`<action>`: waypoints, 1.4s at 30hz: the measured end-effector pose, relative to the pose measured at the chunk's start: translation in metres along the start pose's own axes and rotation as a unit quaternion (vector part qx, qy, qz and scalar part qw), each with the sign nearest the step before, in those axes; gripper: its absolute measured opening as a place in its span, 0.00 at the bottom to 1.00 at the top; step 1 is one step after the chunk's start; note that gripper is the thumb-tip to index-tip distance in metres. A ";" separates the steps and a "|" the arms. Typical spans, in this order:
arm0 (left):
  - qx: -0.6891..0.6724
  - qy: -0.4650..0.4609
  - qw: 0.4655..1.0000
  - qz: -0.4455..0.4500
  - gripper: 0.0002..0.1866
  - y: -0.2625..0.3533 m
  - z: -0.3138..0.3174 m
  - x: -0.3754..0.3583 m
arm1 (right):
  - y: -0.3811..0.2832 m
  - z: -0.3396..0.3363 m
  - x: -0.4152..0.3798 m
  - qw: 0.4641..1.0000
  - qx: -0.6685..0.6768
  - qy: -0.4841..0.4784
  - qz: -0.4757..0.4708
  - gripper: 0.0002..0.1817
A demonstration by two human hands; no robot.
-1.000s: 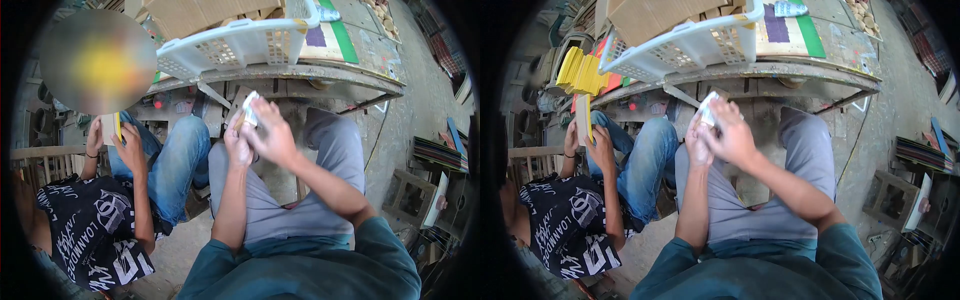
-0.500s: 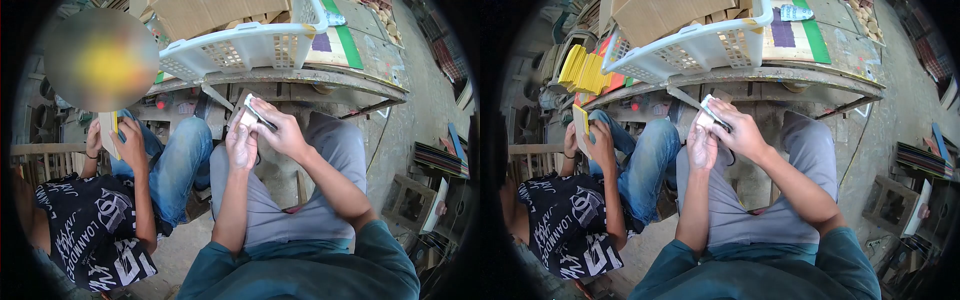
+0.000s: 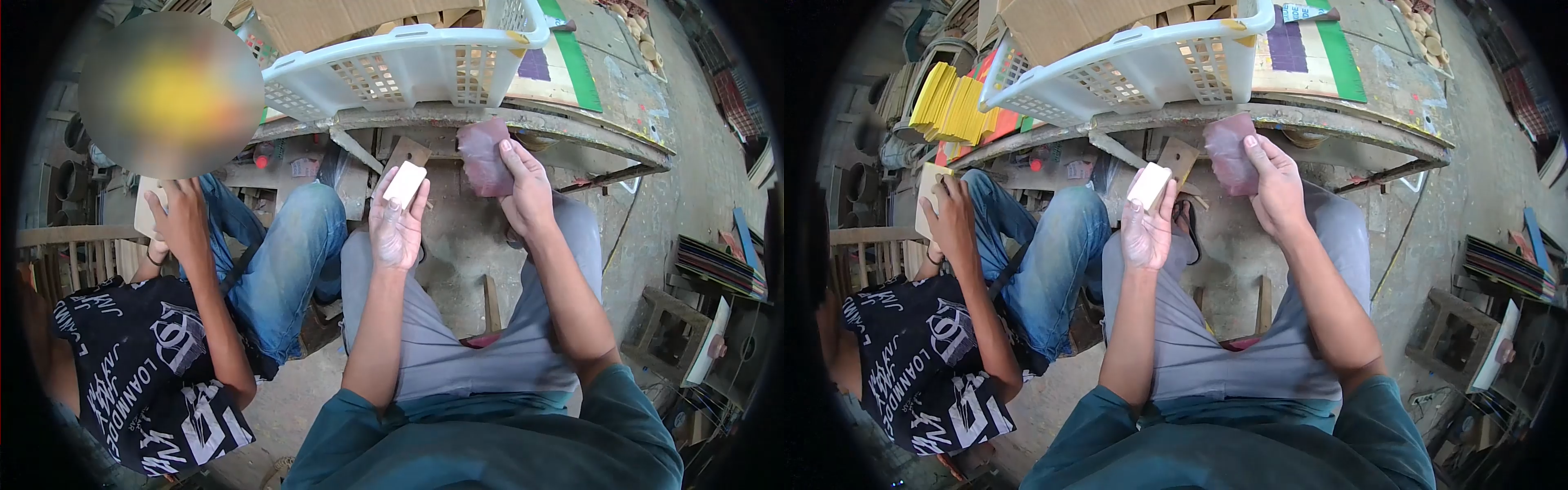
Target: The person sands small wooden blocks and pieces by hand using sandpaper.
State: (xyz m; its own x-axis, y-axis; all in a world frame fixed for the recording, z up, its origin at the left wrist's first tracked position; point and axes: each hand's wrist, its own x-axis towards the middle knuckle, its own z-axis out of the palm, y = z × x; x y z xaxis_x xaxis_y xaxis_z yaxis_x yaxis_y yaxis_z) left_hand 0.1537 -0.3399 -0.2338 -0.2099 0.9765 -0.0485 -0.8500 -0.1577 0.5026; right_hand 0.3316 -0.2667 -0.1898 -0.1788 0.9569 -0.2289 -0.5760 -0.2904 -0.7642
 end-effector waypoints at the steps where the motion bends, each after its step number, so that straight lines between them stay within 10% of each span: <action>1: 0.006 0.004 1.000 0.008 0.24 0.000 -0.001 -0.001 | 0.004 0.000 0.000 0.998 0.023 0.056 0.009 0.16; 9: -0.096 0.003 0.991 -0.092 0.23 0.002 0.003 0.001 | 0.015 0.009 -0.007 0.996 0.017 -0.005 0.086 0.33; 18: -0.091 0.083 0.982 -0.144 0.24 0.001 -0.005 0.007 | 0.029 0.002 -0.006 0.993 -0.073 -0.031 0.088 0.23; 26: 0.043 0.023 0.997 -0.066 0.26 -0.007 -0.007 0.010 | 0.045 0.021 -0.021 0.958 -0.274 -0.019 -0.078 0.23; 32: 0.073 0.070 0.995 -0.009 0.24 -0.012 -0.008 0.011 | 0.064 0.034 -0.038 0.818 -0.450 -0.110 -0.341 0.29; 42: 0.412 0.116 0.892 0.145 0.20 -0.023 -0.002 0.002 | 0.085 0.038 -0.020 0.822 -0.509 -0.068 -0.246 0.31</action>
State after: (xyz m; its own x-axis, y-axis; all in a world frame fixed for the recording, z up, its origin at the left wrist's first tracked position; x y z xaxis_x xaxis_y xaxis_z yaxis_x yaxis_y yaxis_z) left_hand 0.1717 -0.3343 -0.2469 -0.5390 0.8403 0.0583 -0.1194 -0.1446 0.9823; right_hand 0.2556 -0.3108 -0.2272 -0.2507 0.9280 0.2756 0.3488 0.3522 -0.8685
